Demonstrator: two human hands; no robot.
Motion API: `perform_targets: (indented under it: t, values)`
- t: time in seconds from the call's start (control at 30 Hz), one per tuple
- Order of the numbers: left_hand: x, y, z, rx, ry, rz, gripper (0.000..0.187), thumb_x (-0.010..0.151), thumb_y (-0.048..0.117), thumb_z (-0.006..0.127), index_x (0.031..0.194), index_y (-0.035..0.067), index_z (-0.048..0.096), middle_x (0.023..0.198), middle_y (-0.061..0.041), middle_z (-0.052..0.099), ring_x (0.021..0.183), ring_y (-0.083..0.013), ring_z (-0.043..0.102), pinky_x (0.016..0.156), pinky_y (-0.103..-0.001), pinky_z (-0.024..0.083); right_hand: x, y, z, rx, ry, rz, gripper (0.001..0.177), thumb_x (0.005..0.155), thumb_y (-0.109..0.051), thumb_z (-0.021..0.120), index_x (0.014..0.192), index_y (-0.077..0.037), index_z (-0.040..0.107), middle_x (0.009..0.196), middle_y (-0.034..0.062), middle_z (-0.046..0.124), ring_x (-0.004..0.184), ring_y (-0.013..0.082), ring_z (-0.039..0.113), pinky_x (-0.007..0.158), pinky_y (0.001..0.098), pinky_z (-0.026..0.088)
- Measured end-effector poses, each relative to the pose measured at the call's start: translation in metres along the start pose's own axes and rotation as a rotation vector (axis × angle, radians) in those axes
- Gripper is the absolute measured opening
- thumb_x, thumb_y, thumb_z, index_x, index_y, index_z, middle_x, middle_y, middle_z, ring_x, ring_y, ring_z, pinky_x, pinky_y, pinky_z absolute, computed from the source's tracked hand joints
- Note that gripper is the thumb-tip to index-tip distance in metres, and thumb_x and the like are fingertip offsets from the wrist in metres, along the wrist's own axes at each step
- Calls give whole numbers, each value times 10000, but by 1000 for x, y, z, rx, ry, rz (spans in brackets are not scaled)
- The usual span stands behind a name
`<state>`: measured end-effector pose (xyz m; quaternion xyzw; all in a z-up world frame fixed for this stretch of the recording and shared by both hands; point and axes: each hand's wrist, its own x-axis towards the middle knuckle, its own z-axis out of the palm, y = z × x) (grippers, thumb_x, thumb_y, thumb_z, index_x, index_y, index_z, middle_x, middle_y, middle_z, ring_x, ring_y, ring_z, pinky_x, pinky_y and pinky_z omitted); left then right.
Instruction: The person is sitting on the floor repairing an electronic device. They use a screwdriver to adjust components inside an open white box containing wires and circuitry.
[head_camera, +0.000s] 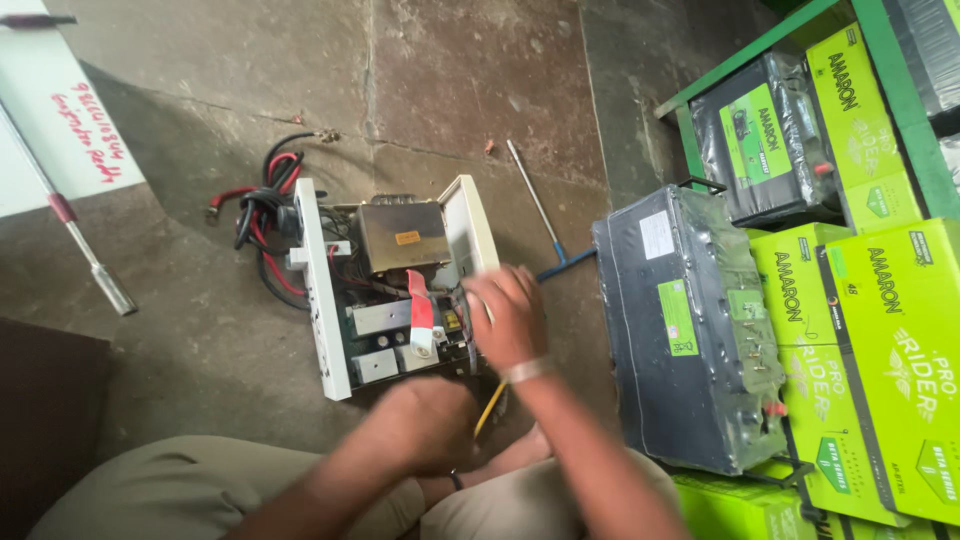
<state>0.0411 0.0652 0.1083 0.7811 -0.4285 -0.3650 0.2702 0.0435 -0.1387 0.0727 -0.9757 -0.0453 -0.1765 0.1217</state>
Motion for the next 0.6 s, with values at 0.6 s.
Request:
perform_targets:
  t: [0.6]
  values:
    - [-19,-148,-84,-32,666,-405,198,797,251,712,931,254,858,867,-118,760,819,-346,724,783,-438,582,-60,-117,41,-2,-183,-76,535,772,-91,767,1281,-228,677,1278,54,581,1250,264,543,1116,599,273]
